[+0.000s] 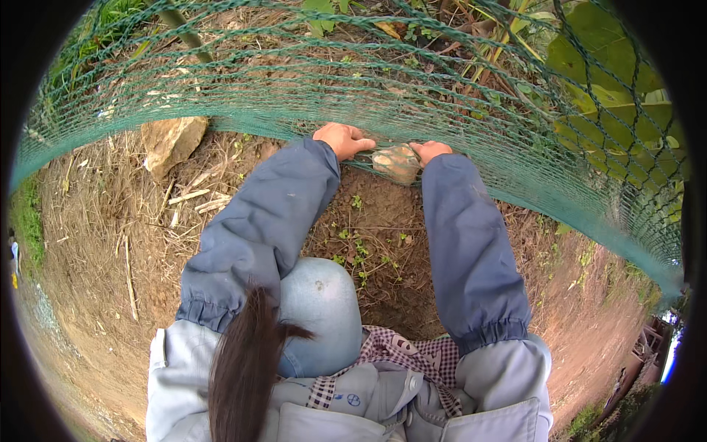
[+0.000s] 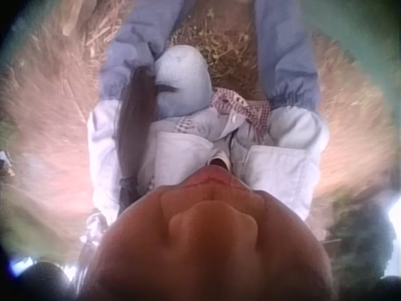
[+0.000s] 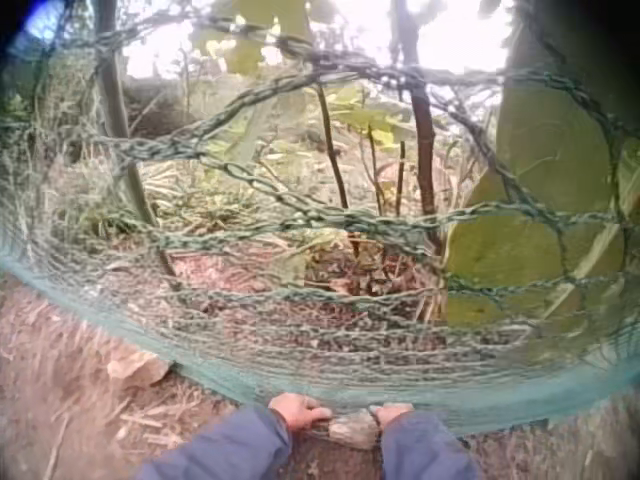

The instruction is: The person installs a green mesh fence along a dirt path by securing it to wooden stakes and rocks. They repeatedly pull the mesh taut, tie it to stakes, and use rocks to anchor the bottom edge. The person moves along the fence line, adjusting and fastening the mesh at multiple points.

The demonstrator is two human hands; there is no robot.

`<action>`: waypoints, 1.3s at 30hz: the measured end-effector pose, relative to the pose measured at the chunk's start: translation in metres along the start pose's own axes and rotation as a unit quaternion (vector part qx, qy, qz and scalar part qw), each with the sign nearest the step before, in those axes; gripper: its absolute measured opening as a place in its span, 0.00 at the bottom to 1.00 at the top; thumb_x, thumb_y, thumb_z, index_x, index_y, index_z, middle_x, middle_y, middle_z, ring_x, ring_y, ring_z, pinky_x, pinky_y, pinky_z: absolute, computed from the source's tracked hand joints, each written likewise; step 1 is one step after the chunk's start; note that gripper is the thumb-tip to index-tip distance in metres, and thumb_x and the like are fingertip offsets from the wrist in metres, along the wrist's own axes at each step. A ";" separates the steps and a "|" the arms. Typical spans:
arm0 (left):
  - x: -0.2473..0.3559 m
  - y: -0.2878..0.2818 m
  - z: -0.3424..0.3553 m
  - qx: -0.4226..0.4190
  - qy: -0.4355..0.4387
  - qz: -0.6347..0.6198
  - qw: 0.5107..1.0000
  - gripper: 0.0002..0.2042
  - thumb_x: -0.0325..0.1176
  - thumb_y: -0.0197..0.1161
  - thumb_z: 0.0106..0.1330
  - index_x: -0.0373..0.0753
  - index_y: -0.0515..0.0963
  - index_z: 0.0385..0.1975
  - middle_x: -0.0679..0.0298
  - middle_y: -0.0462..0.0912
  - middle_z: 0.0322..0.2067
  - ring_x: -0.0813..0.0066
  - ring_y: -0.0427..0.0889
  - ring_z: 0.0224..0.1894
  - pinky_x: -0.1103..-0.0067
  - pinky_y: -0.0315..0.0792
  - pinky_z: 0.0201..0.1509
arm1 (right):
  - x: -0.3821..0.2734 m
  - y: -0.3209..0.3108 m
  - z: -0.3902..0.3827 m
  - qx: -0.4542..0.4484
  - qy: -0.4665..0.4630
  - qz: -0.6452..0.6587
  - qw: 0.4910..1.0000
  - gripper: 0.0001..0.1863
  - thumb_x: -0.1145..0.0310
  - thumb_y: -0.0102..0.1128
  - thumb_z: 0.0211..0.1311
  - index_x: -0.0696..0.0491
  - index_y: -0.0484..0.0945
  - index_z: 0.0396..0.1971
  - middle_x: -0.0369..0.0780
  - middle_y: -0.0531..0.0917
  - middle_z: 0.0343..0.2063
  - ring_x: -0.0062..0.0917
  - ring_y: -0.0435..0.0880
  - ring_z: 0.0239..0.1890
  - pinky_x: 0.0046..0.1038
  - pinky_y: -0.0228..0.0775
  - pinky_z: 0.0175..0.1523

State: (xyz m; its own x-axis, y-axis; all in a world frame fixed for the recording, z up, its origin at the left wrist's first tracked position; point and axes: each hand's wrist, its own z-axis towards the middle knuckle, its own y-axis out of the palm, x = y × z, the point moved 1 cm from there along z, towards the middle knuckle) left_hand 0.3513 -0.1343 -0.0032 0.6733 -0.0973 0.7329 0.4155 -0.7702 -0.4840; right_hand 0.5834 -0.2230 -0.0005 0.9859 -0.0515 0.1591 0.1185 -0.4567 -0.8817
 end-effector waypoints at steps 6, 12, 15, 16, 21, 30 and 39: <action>-0.001 0.007 0.016 -0.016 0.146 0.282 0.948 0.16 0.46 0.48 0.68 0.56 0.74 0.53 0.65 0.79 0.46 0.68 0.82 0.39 0.74 0.74 0.48 | 0.000 0.002 -0.029 0.020 0.176 0.436 0.882 0.15 0.65 0.56 0.59 0.55 0.79 0.45 0.38 0.83 0.38 0.33 0.82 0.38 0.30 0.73 0.44; 0.002 0.013 0.025 0.010 0.031 0.229 0.973 0.15 0.46 0.52 0.65 0.51 0.78 0.48 0.61 0.80 0.45 0.63 0.78 0.48 0.72 0.73 0.50 | -0.041 -0.027 -0.095 0.385 -0.042 0.281 0.878 0.14 0.74 0.56 0.56 0.54 0.79 0.43 0.44 0.81 0.41 0.36 0.79 0.46 0.33 0.70 0.52; 0.009 0.017 0.013 0.069 0.001 0.130 0.989 0.16 0.47 0.56 0.61 0.46 0.81 0.41 0.59 0.82 0.40 0.59 0.79 0.45 0.69 0.73 0.48 | -0.062 -0.026 -0.095 0.338 -0.047 0.203 0.918 0.18 0.76 0.57 0.53 0.56 0.76 0.46 0.45 0.79 0.46 0.38 0.76 0.51 0.32 0.67 0.57; 0.010 0.019 0.006 0.087 0.029 0.110 0.990 0.16 0.48 0.57 0.60 0.45 0.82 0.39 0.58 0.82 0.38 0.58 0.79 0.44 0.68 0.73 0.48 | -0.067 -0.024 -0.091 0.299 -0.025 0.193 0.934 0.19 0.76 0.58 0.52 0.55 0.75 0.47 0.45 0.78 0.48 0.38 0.75 0.52 0.32 0.67 0.58; -0.003 0.011 -0.058 0.231 0.254 0.085 0.935 0.16 0.41 0.63 0.56 0.42 0.78 0.42 0.56 0.79 0.38 0.56 0.77 0.43 0.67 0.71 0.47 | -0.066 -0.026 -0.076 0.231 -0.002 0.159 0.960 0.23 0.75 0.59 0.48 0.56 0.73 0.49 0.47 0.76 0.50 0.39 0.75 0.52 0.35 0.68 0.56; -0.166 -0.111 -0.168 0.621 0.021 0.092 0.778 0.26 0.34 0.69 0.50 0.38 0.70 0.50 0.50 0.68 0.52 0.53 0.66 0.56 0.66 0.63 0.59 | -0.082 -0.028 -0.070 0.142 0.067 0.032 0.987 0.27 0.71 0.61 0.50 0.58 0.68 0.53 0.48 0.69 0.57 0.41 0.67 0.59 0.38 0.63 0.58; -0.282 -0.188 -0.172 0.469 -0.140 -0.001 0.872 0.45 0.50 0.72 0.46 0.36 0.58 0.63 0.47 0.65 0.58 0.54 0.65 0.60 0.68 0.62 0.62 | -0.069 -0.078 -0.066 0.030 0.115 0.122 0.985 0.36 0.70 0.61 0.51 0.50 0.59 0.62 0.47 0.68 0.58 0.44 0.71 0.55 0.38 0.66 0.57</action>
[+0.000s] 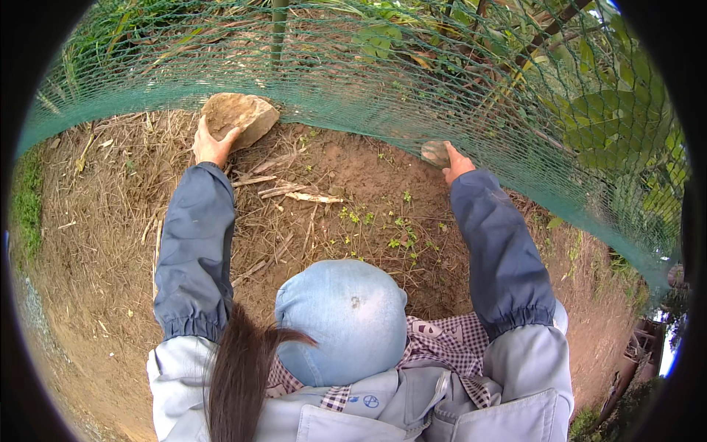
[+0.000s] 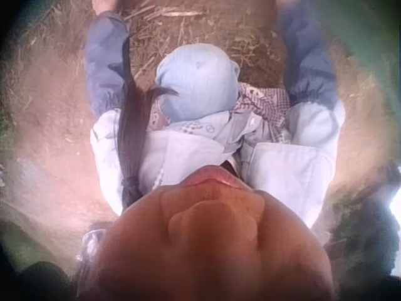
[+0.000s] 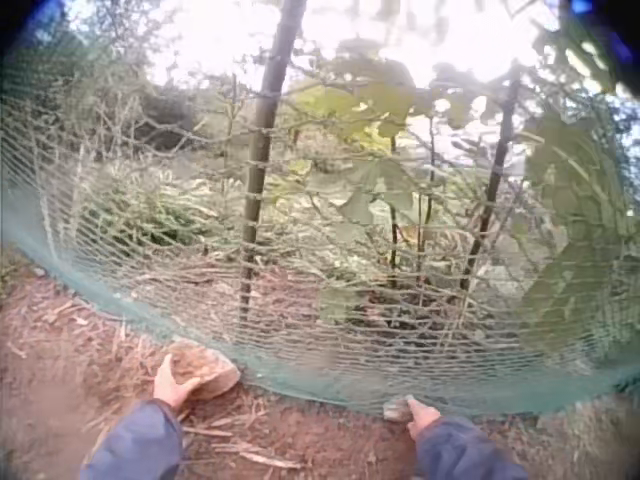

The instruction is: The person installs a green mesh fence along a dirt path by securing it to wooden stakes and rocks. They repeatedly pull the mesh taut, tie it to stakes, and use rocks to anchor the bottom edge. The person moves along the fence line, adjusting and fastening the mesh at multiple points.

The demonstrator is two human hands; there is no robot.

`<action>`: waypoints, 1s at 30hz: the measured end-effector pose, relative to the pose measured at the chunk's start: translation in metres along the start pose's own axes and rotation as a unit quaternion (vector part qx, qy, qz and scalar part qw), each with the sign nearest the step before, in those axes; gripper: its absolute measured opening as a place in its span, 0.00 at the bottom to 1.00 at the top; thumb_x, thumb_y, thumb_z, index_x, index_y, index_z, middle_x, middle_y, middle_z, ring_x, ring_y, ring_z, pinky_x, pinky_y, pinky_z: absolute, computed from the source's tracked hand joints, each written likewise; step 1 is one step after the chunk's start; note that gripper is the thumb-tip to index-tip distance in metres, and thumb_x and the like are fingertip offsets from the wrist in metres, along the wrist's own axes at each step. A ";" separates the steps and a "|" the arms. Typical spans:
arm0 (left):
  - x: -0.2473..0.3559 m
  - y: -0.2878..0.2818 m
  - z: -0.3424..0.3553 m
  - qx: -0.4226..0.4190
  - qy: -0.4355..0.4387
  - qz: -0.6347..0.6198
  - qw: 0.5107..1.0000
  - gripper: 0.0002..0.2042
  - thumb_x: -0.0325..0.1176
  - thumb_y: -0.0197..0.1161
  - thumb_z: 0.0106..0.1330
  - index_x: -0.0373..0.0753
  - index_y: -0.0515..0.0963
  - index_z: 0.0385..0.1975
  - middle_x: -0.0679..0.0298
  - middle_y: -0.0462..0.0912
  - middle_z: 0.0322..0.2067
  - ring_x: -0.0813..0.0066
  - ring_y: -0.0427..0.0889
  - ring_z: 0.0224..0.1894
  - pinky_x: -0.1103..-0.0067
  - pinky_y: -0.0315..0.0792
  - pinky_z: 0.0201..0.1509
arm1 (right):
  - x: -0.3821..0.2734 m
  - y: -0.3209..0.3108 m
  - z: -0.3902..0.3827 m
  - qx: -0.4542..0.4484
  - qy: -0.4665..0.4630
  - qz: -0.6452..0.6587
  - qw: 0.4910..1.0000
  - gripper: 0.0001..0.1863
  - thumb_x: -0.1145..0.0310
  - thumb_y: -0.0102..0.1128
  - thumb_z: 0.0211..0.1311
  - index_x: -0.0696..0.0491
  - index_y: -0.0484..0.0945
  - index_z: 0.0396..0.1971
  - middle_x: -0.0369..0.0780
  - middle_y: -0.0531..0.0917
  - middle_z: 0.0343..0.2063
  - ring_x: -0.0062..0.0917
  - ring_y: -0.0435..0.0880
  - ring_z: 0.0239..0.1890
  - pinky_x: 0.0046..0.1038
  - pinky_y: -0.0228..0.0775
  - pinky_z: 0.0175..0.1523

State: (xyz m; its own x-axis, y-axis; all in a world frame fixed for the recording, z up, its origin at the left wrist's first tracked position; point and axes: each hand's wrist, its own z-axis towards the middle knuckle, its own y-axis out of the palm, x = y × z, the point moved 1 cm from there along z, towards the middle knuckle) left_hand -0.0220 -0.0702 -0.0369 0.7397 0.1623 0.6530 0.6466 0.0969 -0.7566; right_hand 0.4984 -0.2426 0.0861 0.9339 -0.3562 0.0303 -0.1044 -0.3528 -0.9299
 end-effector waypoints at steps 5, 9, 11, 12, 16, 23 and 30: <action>-0.005 -0.003 0.017 -0.023 -0.005 -0.026 0.999 0.45 0.59 0.68 0.46 0.41 0.60 0.62 0.47 0.69 0.55 0.51 0.67 0.58 0.64 0.61 0.62 | -0.008 -0.007 0.019 -0.104 0.040 -0.079 0.991 0.39 0.70 0.59 0.52 0.49 0.54 0.65 0.49 0.67 0.59 0.46 0.71 0.54 0.41 0.67 0.55; -0.001 -0.006 0.020 -0.057 -0.027 0.029 0.998 0.47 0.62 0.66 0.46 0.44 0.57 0.64 0.51 0.68 0.57 0.54 0.65 0.60 0.65 0.61 0.62 | -0.013 -0.004 0.029 -0.116 0.033 -0.149 0.981 0.40 0.67 0.60 0.51 0.50 0.53 0.65 0.51 0.64 0.60 0.46 0.71 0.55 0.40 0.66 0.57; 0.001 -0.002 0.020 -0.049 -0.027 0.043 0.998 0.47 0.63 0.65 0.46 0.45 0.56 0.64 0.52 0.67 0.58 0.55 0.64 0.61 0.64 0.59 0.62 | -0.014 0.000 0.039 -0.103 0.033 -0.192 0.975 0.39 0.64 0.61 0.50 0.50 0.55 0.64 0.51 0.67 0.56 0.46 0.73 0.52 0.39 0.66 0.57; 0.001 0.001 0.019 -0.037 -0.021 0.036 0.998 0.48 0.64 0.65 0.46 0.45 0.56 0.65 0.52 0.66 0.59 0.55 0.64 0.61 0.64 0.59 0.63 | -0.015 0.004 0.046 -0.106 0.052 -0.232 0.966 0.38 0.62 0.61 0.50 0.51 0.58 0.63 0.52 0.71 0.52 0.46 0.75 0.49 0.39 0.66 0.57; -0.008 0.008 0.014 -0.002 0.021 -0.004 1.000 0.48 0.62 0.67 0.46 0.44 0.55 0.65 0.52 0.64 0.60 0.56 0.61 0.63 0.62 0.54 0.64 | -0.028 0.015 0.075 -0.095 -0.005 -0.374 0.923 0.28 0.59 0.60 0.52 0.52 0.70 0.54 0.50 0.81 0.39 0.46 0.80 0.41 0.39 0.69 0.52; -0.012 0.005 0.012 -0.027 0.041 -0.008 0.999 0.47 0.56 0.70 0.47 0.41 0.56 0.64 0.51 0.64 0.59 0.56 0.62 0.61 0.64 0.55 0.65 | -0.077 -0.010 0.075 -0.295 -0.013 -0.484 0.824 0.18 0.60 0.56 0.57 0.51 0.76 0.45 0.45 0.82 0.37 0.42 0.80 0.42 0.39 0.71 0.46; 0.003 -0.005 0.023 -0.061 0.026 0.008 0.998 0.48 0.54 0.72 0.44 0.38 0.55 0.63 0.47 0.66 0.56 0.53 0.64 0.59 0.64 0.61 0.62 | -0.128 -0.038 0.041 -0.175 -0.270 -0.106 0.941 0.10 0.60 0.56 0.59 0.49 0.80 0.35 0.45 0.82 0.27 0.43 0.80 0.33 0.42 0.72 0.40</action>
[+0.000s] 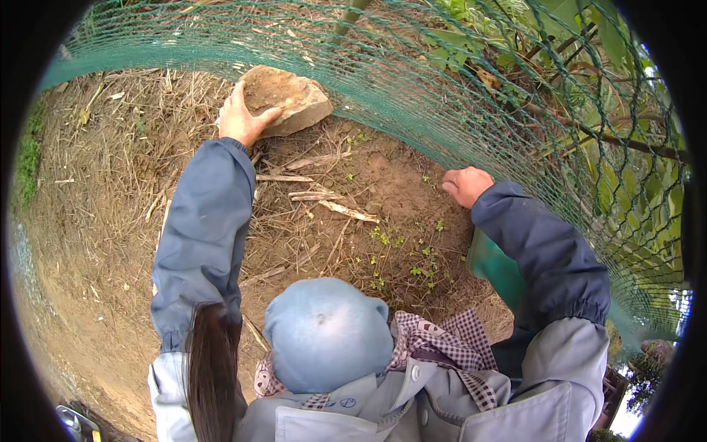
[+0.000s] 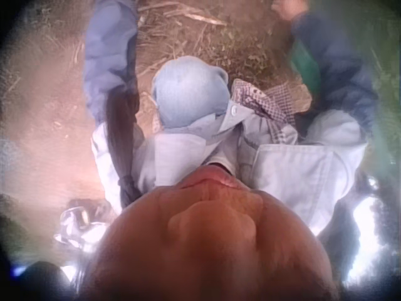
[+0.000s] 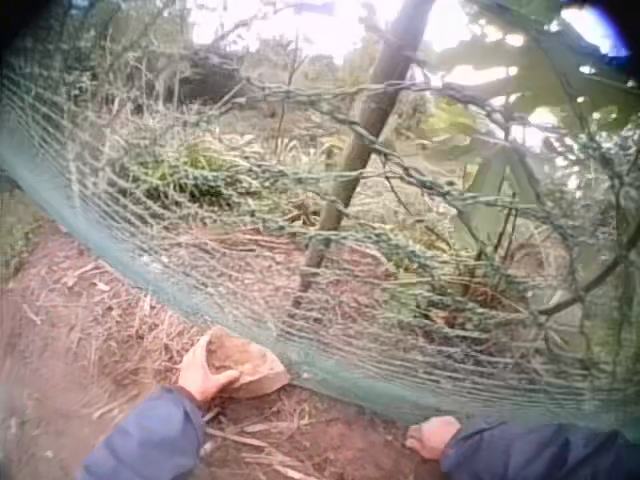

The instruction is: The person installs a green mesh fence along a dirt path by securing it to wooden stakes and rocks. They repeatedly pull the mesh taut, tie it to stakes, and use rocks to anchor the bottom edge. The person moves along the fence line, adjusting and fastening the mesh at multiple points.

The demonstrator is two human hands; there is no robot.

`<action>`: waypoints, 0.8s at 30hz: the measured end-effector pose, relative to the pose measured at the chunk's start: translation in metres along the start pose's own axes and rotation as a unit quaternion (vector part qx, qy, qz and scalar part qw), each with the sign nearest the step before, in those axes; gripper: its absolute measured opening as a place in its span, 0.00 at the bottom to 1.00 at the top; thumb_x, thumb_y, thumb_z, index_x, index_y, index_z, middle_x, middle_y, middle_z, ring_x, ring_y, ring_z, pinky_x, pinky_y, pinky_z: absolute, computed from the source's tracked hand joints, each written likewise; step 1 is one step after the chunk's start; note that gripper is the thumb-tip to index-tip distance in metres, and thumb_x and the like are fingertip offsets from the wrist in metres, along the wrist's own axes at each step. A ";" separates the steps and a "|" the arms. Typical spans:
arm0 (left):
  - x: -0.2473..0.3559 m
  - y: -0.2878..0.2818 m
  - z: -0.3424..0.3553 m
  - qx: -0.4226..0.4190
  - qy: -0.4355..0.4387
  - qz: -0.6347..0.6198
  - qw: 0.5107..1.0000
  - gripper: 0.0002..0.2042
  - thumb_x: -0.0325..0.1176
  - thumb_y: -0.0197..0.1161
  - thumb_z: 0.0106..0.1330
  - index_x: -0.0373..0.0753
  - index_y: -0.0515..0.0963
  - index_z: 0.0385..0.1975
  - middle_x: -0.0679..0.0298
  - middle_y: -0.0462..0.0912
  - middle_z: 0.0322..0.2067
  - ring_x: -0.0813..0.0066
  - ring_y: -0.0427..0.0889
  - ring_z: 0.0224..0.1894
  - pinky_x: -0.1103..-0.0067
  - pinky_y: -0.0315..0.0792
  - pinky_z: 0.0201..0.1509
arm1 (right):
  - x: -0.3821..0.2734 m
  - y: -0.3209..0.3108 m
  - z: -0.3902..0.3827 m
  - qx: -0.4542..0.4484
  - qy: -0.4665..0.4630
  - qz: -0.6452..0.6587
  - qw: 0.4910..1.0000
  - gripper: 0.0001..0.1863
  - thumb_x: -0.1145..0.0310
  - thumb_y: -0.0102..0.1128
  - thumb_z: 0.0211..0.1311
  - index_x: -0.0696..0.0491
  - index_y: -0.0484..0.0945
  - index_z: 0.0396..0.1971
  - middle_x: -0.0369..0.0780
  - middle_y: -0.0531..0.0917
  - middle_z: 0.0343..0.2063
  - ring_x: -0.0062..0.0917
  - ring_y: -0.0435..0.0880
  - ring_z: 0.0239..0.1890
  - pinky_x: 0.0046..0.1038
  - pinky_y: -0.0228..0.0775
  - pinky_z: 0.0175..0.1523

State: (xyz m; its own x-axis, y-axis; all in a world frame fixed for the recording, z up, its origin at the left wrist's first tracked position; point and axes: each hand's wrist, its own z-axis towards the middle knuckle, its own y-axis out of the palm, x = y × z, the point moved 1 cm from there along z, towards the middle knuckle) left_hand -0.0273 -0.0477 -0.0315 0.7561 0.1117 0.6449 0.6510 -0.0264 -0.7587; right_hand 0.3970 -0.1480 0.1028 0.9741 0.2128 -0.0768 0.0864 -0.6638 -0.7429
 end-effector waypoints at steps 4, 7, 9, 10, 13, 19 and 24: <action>-0.004 -0.025 0.008 -0.169 0.034 -0.053 0.984 0.54 0.48 0.74 0.44 0.30 0.45 0.65 0.43 0.59 0.61 0.52 0.60 0.64 0.69 0.57 0.67 | -0.038 0.018 0.028 0.046 -0.141 0.062 0.987 0.15 0.63 0.56 0.59 0.53 0.75 0.45 0.47 0.80 0.41 0.42 0.79 0.41 0.39 0.71 0.45; -0.019 -0.039 0.003 -0.253 -0.082 -0.036 0.963 0.51 0.44 0.72 0.50 0.30 0.43 0.66 0.43 0.60 0.61 0.57 0.61 0.64 0.71 0.57 0.66 | -0.079 0.028 0.072 0.073 -0.180 0.196 0.961 0.18 0.66 0.56 0.60 0.55 0.72 0.49 0.45 0.79 0.42 0.36 0.80 0.42 0.35 0.73 0.43; -0.029 -0.041 -0.004 -0.255 -0.176 -0.148 0.939 0.48 0.48 0.70 0.52 0.29 0.47 0.65 0.46 0.64 0.59 0.61 0.65 0.61 0.73 0.59 0.64 | -0.121 0.036 0.108 -0.065 0.002 0.496 0.866 0.21 0.66 0.55 0.62 0.58 0.69 0.52 0.43 0.79 0.43 0.31 0.80 0.43 0.31 0.74 0.43; -0.032 -0.037 -0.007 -0.238 -0.211 -0.198 0.927 0.46 0.51 0.69 0.52 0.31 0.52 0.64 0.51 0.68 0.57 0.66 0.68 0.59 0.72 0.61 0.61 | -0.140 0.037 0.119 -0.103 0.006 0.595 0.797 0.22 0.64 0.54 0.63 0.59 0.67 0.53 0.43 0.78 0.44 0.30 0.80 0.43 0.30 0.74 0.43; -0.036 -0.024 -0.014 -0.213 -0.195 -0.295 0.911 0.39 0.47 0.68 0.55 0.38 0.58 0.63 0.59 0.73 0.52 0.72 0.69 0.56 0.73 0.64 0.58 | -0.188 0.043 0.135 -0.159 0.037 0.706 0.690 0.24 0.62 0.55 0.63 0.59 0.65 0.55 0.44 0.76 0.47 0.30 0.79 0.44 0.31 0.75 0.44; -0.016 -0.008 -0.006 -0.178 -0.188 -0.387 0.885 0.29 0.41 0.68 0.56 0.37 0.67 0.56 0.63 0.79 0.46 0.76 0.77 0.45 0.78 0.70 0.52 | -0.165 0.024 0.141 0.354 -0.112 0.213 0.904 0.21 0.69 0.61 0.51 0.55 0.73 0.47 0.44 0.75 0.47 0.38 0.70 0.51 0.37 0.63 0.55; 0.022 -0.012 -0.015 -0.220 -0.272 -0.254 0.902 0.34 0.55 0.65 0.52 0.36 0.70 0.54 0.57 0.79 0.45 0.70 0.79 0.44 0.73 0.75 0.45 | -0.136 0.030 0.168 0.357 -0.031 0.152 0.921 0.20 0.69 0.63 0.49 0.54 0.74 0.44 0.42 0.74 0.49 0.36 0.68 0.54 0.38 0.59 0.57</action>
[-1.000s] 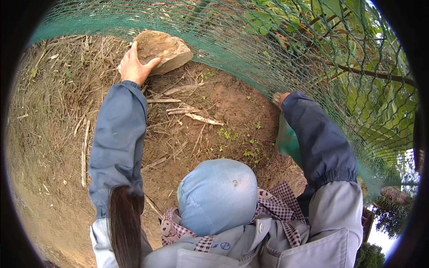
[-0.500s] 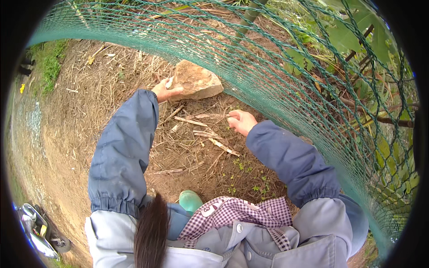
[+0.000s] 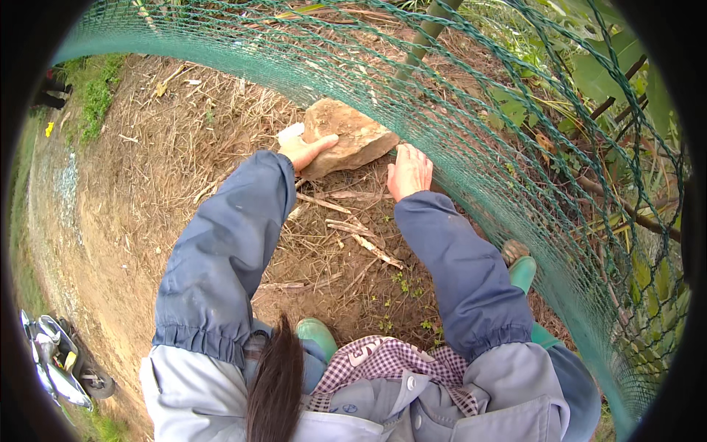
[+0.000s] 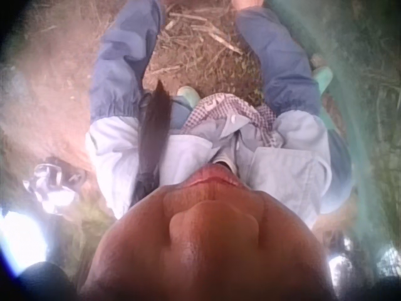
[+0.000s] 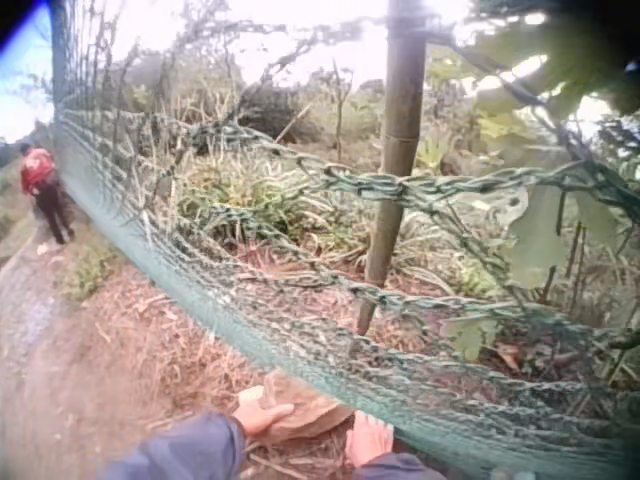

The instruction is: The person installs a green mesh fence along a dirt path by securing it to wooden stakes and rocks. They repeatedly pull the mesh taut, tie it to stakes, and use rocks to anchor the bottom edge. The person moves along the fence line, adjusting and fastening the mesh at multiple points.

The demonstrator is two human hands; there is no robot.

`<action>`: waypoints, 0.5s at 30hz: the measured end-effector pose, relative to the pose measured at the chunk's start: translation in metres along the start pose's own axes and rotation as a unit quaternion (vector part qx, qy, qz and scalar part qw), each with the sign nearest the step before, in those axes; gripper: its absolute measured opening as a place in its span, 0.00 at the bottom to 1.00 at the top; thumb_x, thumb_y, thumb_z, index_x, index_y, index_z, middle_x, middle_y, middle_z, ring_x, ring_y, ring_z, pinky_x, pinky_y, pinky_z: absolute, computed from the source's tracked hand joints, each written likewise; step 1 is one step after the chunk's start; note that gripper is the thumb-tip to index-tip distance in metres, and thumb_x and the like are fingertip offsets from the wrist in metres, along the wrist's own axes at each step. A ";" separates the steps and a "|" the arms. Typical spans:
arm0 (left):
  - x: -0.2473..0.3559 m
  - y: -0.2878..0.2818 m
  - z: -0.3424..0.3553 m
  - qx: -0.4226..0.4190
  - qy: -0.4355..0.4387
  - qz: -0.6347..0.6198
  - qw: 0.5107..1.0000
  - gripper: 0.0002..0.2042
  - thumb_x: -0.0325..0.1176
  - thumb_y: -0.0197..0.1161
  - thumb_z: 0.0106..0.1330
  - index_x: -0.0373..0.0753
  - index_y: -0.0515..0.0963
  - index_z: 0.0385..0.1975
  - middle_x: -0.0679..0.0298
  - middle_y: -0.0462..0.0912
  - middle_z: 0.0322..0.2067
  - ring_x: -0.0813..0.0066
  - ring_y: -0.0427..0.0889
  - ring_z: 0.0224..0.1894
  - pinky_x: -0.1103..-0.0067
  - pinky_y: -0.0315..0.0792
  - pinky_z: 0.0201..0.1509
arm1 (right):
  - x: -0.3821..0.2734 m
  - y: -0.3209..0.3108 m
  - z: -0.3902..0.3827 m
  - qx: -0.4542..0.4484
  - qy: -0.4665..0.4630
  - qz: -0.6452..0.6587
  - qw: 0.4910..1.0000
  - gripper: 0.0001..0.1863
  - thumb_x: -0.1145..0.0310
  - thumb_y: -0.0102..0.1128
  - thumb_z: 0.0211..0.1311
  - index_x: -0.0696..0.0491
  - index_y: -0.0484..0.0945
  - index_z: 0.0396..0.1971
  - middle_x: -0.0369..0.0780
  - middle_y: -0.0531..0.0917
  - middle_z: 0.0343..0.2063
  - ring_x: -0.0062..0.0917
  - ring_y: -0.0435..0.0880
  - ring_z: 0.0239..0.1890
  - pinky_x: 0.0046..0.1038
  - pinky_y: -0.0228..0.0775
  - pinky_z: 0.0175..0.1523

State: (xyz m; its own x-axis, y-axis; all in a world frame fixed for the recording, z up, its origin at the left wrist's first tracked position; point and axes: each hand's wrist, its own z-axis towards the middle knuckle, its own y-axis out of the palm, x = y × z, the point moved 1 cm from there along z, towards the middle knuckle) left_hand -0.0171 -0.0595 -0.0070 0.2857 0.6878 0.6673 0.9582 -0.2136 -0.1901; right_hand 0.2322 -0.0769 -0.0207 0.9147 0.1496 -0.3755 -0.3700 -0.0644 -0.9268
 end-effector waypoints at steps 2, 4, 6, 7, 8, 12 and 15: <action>0.011 0.014 -0.014 0.009 -0.089 0.083 0.993 0.42 0.69 0.60 0.46 0.34 0.72 0.50 0.55 0.80 0.41 0.68 0.82 0.36 0.73 0.76 0.31 | 0.002 0.012 -0.002 -0.004 -0.022 -0.098 0.995 0.18 0.70 0.63 0.48 0.54 0.75 0.42 0.41 0.75 0.45 0.34 0.70 0.51 0.37 0.61 0.54; 0.021 0.030 -0.031 -0.018 -0.113 0.070 0.991 0.40 0.67 0.58 0.48 0.33 0.74 0.48 0.56 0.82 0.36 0.72 0.80 0.25 0.81 0.71 0.22 | 0.004 0.021 -0.004 -0.006 -0.054 -0.153 0.987 0.13 0.70 0.62 0.46 0.53 0.76 0.35 0.40 0.76 0.35 0.33 0.72 0.43 0.36 0.63 0.48; 0.029 0.042 -0.043 -0.027 -0.129 0.022 0.991 0.38 0.65 0.57 0.50 0.32 0.74 0.47 0.56 0.82 0.34 0.72 0.79 0.21 0.83 0.70 0.20 | 0.010 0.024 -0.003 0.020 -0.045 -0.107 0.993 0.12 0.71 0.62 0.45 0.53 0.75 0.33 0.40 0.76 0.32 0.34 0.73 0.40 0.36 0.63 0.47; 0.031 0.049 -0.049 -0.036 -0.115 -0.036 0.992 0.38 0.65 0.56 0.51 0.32 0.74 0.48 0.55 0.82 0.34 0.74 0.79 0.20 0.85 0.70 0.20 | 0.013 0.023 -0.004 0.007 -0.017 -0.091 0.996 0.11 0.71 0.62 0.45 0.53 0.75 0.32 0.39 0.76 0.30 0.34 0.74 0.39 0.36 0.63 0.47; 0.034 0.052 -0.052 -0.032 -0.114 -0.053 0.992 0.36 0.65 0.55 0.53 0.34 0.75 0.46 0.56 0.81 0.32 0.74 0.79 0.20 0.85 0.71 0.19 | 0.015 0.021 -0.006 0.030 -0.034 -0.049 0.998 0.09 0.71 0.61 0.45 0.53 0.75 0.29 0.40 0.76 0.27 0.36 0.74 0.36 0.37 0.62 0.45; 0.045 0.059 -0.057 -0.113 -0.122 -0.161 0.973 0.32 0.64 0.52 0.57 0.34 0.75 0.37 0.59 0.79 0.24 0.77 0.79 0.19 0.86 0.74 0.20 | 0.006 0.005 -0.030 0.002 -0.025 0.083 0.996 0.05 0.71 0.63 0.45 0.54 0.76 0.21 0.45 0.77 0.20 0.42 0.76 0.30 0.40 0.63 0.40; 0.061 0.067 -0.054 -0.119 -0.088 -0.254 0.956 0.31 0.63 0.51 0.60 0.32 0.72 0.31 0.60 0.77 0.22 0.76 0.79 0.19 0.83 0.76 0.21 | -0.017 -0.014 -0.061 0.004 -0.057 0.160 0.985 0.05 0.72 0.63 0.47 0.54 0.76 0.25 0.43 0.78 0.25 0.41 0.76 0.32 0.41 0.67 0.37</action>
State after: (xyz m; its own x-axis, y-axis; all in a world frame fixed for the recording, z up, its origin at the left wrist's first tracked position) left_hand 0.0638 -0.0693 0.0605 -0.1981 0.8468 0.4937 0.9500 0.0417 0.3096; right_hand 0.2321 -0.1387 -0.0014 0.7267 0.2322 -0.6466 -0.6389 -0.1178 -0.7603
